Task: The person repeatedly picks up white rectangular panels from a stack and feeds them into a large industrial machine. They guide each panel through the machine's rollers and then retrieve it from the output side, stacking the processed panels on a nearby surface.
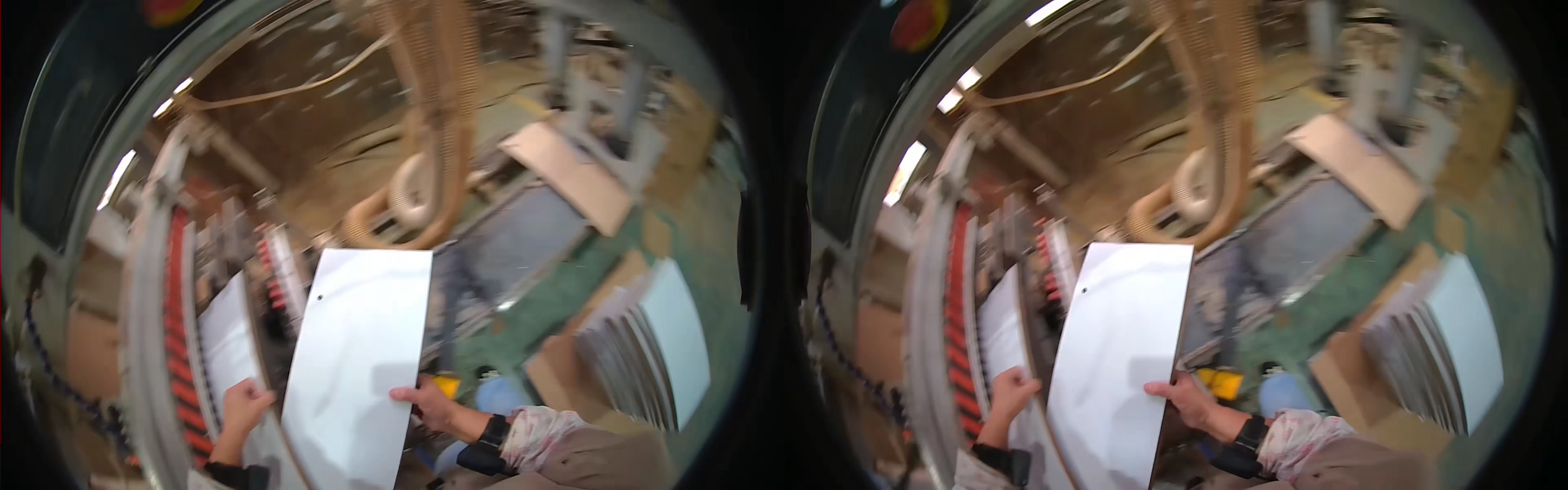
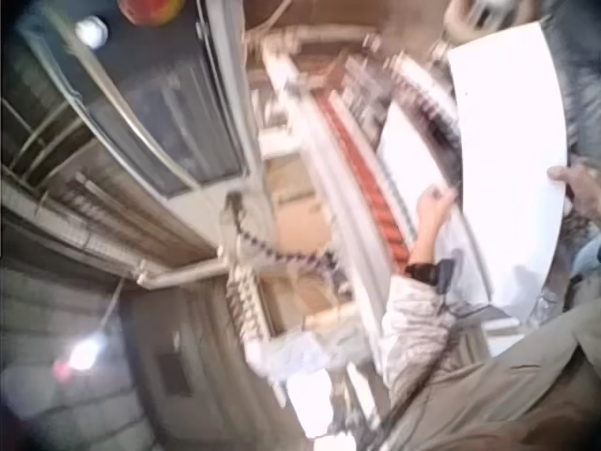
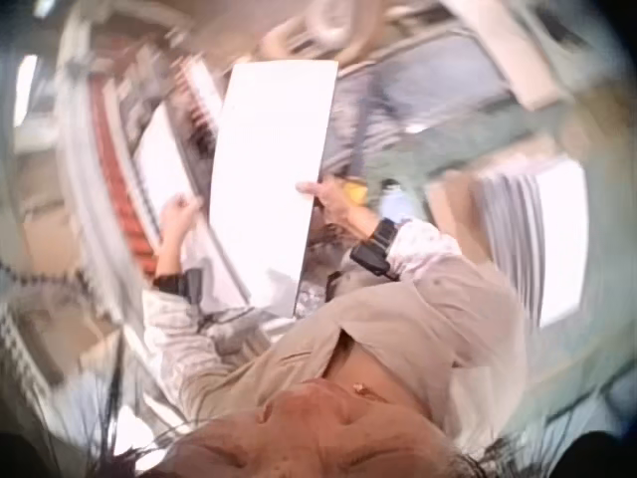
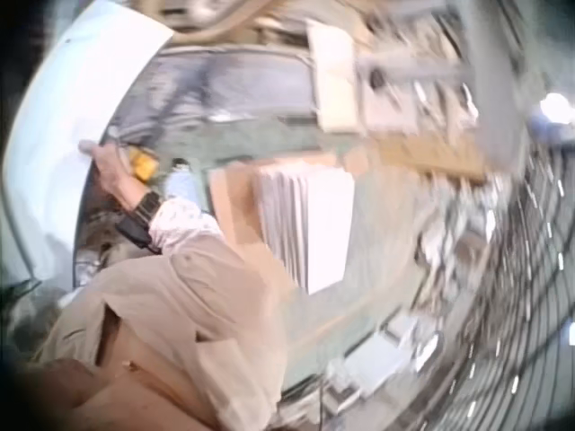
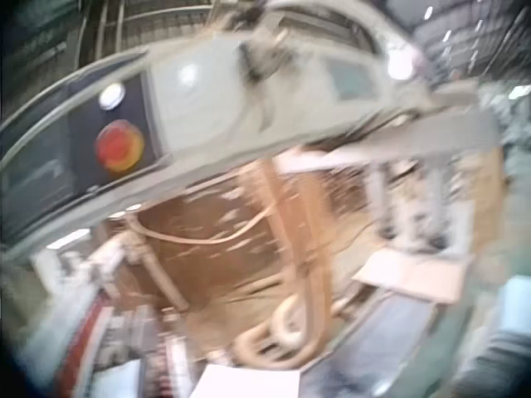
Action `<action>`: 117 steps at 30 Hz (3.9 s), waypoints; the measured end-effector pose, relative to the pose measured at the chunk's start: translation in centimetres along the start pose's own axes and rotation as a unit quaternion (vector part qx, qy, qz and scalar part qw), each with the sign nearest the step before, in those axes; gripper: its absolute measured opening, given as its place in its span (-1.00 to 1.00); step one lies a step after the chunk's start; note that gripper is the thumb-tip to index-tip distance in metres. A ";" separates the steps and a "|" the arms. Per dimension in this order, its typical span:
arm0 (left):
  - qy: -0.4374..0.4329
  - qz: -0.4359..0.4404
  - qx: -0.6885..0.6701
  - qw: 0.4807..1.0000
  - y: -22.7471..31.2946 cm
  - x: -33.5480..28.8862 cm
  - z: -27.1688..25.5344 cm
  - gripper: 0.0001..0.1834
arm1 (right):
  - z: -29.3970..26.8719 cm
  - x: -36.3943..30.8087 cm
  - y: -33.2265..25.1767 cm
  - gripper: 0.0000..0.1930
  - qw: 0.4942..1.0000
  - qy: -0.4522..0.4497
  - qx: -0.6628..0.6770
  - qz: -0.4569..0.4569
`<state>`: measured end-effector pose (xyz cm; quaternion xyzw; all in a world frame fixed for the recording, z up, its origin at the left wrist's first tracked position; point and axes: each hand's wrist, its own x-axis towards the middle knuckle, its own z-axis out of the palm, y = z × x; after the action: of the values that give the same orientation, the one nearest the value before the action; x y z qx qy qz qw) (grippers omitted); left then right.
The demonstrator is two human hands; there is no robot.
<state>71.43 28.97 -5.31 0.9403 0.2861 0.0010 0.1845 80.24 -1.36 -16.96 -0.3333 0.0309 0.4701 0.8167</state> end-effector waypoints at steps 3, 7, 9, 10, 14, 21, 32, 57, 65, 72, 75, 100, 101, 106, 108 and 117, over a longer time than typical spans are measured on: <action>0.007 -0.004 0.009 1.000 -2.5 0.7 2.3 -0.62 | -4.6 -6.5 -0.5 -0.50 0.994 0.081 0.048 -0.062; -0.099 0.006 0.060 0.993 -6.0 2.8 4.0 -0.76 | -8.5 -15.4 -1.9 -0.51 0.967 0.155 0.092 -0.183; -0.112 0.039 0.120 0.986 -5.1 3.7 3.6 -0.64 | -11.5 -19.0 -1.7 -0.54 0.945 0.206 0.107 -0.233; -0.114 0.050 0.152 0.981 -5.2 4.0 3.6 -0.57 | -12.8 -21.0 -1.6 -0.55 0.929 0.227 0.122 -0.266; -0.094 0.152 0.092 0.980 0.7 0.8 5.6 -0.58 | -16.7 -29.7 -3.5 -0.61 0.847 0.305 0.177 -0.398; -0.631 -0.061 -0.353 0.689 30.8 -17.2 21.2 -0.41 | -24.1 -39.3 -5.6 -0.65 0.680 0.401 0.226 -0.570; -0.610 0.169 -0.336 0.697 59.1 -19.0 41.2 -0.60 | -36.4 -46.3 -7.0 -0.65 0.484 0.454 0.380 -0.644; -0.224 0.034 -0.347 0.910 20.0 -25.3 30.3 -0.64 | -16.2 -20.0 -14.8 -0.77 0.978 0.026 -0.205 0.023; 0.282 -0.274 -0.632 0.668 1.1 -50.7 21.3 -0.74 | 3.5 -14.4 4.6 -0.72 0.831 -0.337 -0.377 0.230; 0.611 -0.370 -0.536 0.450 -11.2 -75.2 11.9 -0.68 | 22.2 -21.1 26.3 -0.48 0.663 -0.506 -0.449 0.319; 0.664 -0.372 -0.470 0.447 -16.0 -82.3 9.6 -0.63 | 27.4 -22.8 34.5 -0.37 0.658 -0.511 -0.466 0.298; 0.651 -0.322 -0.634 0.264 -16.4 -86.1 7.3 -0.34 | 32.7 -25.1 44.9 -0.55 0.750 -0.433 -0.436 0.246; 0.658 -0.296 -0.639 0.267 -16.2 -85.7 7.3 -0.42 | 32.3 -25.4 44.2 -0.54 0.748 -0.433 -0.436 0.250; 0.691 -0.260 -0.643 0.205 -15.9 -83.4 6.6 -0.53 | 30.0 -26.7 40.2 -0.51 0.746 -0.421 -0.438 0.272; 0.695 -0.248 -0.655 0.160 -15.0 -82.8 5.8 -0.57 | 29.5 -27.1 38.7 -0.53 0.742 -0.426 -0.433 0.284; 0.697 -0.233 -0.654 0.178 -11.2 -80.4 5.5 -0.58 | 23.0 -26.1 42.6 -0.53 0.754 -0.369 -0.123 0.530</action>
<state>-1.24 -7.66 -5.99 -0.0204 0.3978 0.8001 0.4486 26.13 6.64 -11.53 -0.1622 -0.1593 0.9138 0.3366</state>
